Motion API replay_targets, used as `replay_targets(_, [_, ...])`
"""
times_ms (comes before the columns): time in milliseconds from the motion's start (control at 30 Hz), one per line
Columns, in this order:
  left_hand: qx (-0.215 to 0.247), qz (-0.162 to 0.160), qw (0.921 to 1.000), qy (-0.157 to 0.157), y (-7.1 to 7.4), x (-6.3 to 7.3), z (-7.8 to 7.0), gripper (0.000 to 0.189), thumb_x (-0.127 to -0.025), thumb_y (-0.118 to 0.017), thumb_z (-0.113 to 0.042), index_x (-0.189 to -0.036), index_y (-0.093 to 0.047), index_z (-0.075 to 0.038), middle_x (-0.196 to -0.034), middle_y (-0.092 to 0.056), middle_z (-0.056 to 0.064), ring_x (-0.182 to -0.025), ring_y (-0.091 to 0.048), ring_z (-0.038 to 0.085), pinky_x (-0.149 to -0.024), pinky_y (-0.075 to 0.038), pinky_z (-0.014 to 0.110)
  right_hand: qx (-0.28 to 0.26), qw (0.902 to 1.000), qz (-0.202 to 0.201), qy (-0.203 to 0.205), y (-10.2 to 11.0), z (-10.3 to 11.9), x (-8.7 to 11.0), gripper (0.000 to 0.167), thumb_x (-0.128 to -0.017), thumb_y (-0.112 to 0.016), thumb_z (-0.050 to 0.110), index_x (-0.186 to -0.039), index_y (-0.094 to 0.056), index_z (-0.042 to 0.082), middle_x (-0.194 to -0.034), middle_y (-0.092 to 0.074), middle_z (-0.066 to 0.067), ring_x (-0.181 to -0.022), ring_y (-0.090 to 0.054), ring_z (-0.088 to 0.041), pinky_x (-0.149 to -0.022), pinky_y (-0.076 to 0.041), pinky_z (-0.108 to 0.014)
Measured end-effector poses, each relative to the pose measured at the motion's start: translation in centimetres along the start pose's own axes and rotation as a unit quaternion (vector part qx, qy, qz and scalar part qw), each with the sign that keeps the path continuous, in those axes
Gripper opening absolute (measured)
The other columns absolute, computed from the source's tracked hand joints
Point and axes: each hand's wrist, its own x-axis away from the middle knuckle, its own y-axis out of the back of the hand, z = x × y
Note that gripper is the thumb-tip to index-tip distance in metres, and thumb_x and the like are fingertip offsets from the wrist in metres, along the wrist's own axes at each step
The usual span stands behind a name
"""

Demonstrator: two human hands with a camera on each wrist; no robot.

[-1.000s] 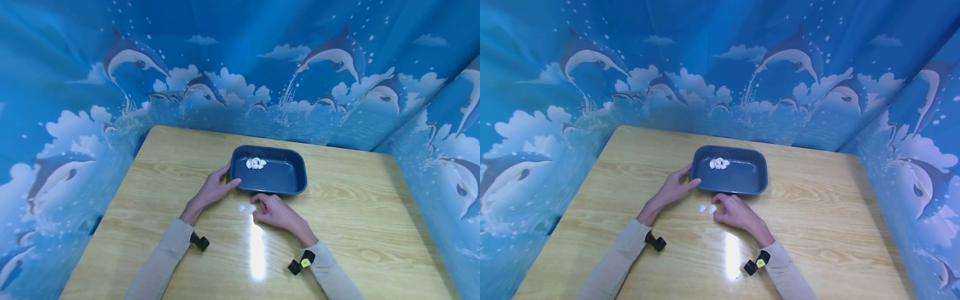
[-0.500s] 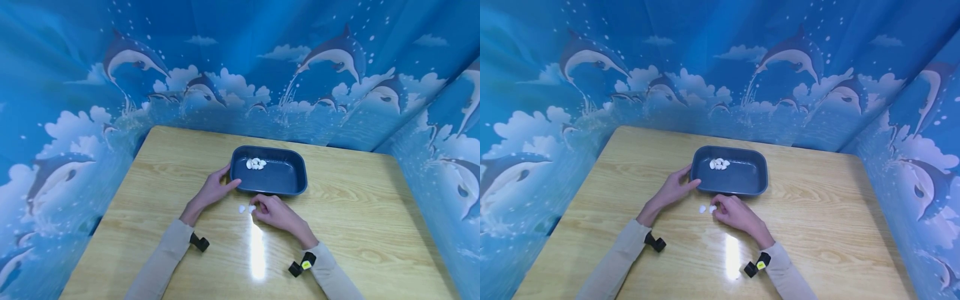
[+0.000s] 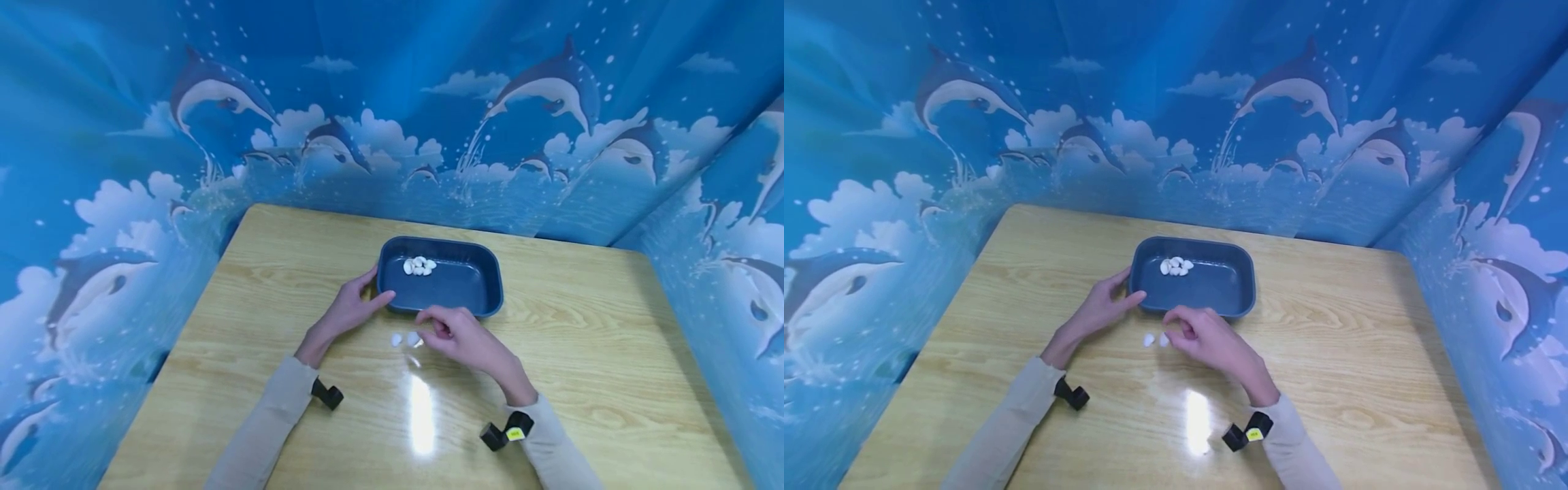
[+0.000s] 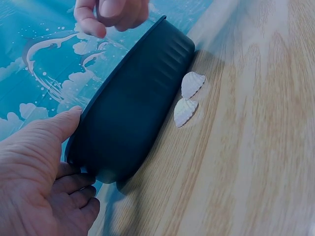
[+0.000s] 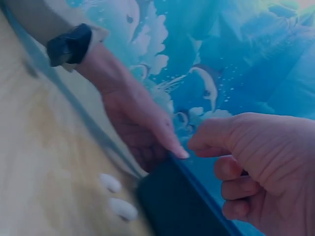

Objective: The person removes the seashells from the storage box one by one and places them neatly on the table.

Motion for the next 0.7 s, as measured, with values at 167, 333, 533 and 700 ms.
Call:
replay_targets(167, [0.003,0.000,1.0000,-0.001,0.0,0.0,0.0,0.085,-0.098,-0.071,-0.052,-0.163,-0.033,-0.013,-0.170,-0.030,0.006,-0.158,-0.023,0.028,-0.128,-0.022,0.049,0.019,0.9993,-0.032,-0.008,1.5,-0.8,-0.9,0.014,-0.098,-0.073,0.009,-0.112,-0.073,0.008,-0.062,-0.043,0.013,-0.053,-0.039,-0.003,-0.050,-0.036,-0.022])
replay_targets(333, [-0.007,-0.003,1.0000,0.005,0.0,0.0,-0.1,0.080,-0.100,-0.071,-0.041,-0.163,-0.033,-0.011,-0.169,-0.029,0.009,-0.158,-0.024,0.031,-0.128,-0.023,0.050,0.044,0.9965,-0.053,-0.048,2.7,-2.4,-2.4,0.016,-0.100,-0.070,0.012,-0.114,-0.072,0.004,-0.061,-0.045,0.009,-0.050,-0.039,-0.007,-0.048,-0.035,-0.024])
replay_targets(533, [-0.013,-0.005,0.9997,0.019,0.0,0.1,-0.2,0.081,-0.100,-0.071,-0.044,-0.163,-0.032,-0.013,-0.170,-0.029,0.007,-0.158,-0.024,0.030,-0.127,-0.025,0.050,0.080,0.9928,-0.050,-0.073,2.9,-4.7,-5.0,0.020,-0.101,-0.068,0.014,-0.117,-0.072,0.002,-0.062,-0.046,0.005,-0.051,-0.041,-0.011,-0.049,-0.032,-0.026])
replay_targets(700, [-0.011,-0.004,0.9996,0.026,-0.1,0.1,-0.3,0.080,-0.100,-0.071,-0.044,-0.163,-0.033,-0.014,-0.170,-0.029,0.006,-0.158,-0.023,0.029,-0.128,-0.024,0.050,0.089,0.9908,-0.027,-0.098,2.6,-5.9,-6.6,0.025,-0.101,-0.067,0.016,-0.121,-0.070,0.002,-0.063,-0.048,0.003,-0.053,-0.043,-0.013,-0.051,-0.033,-0.027])
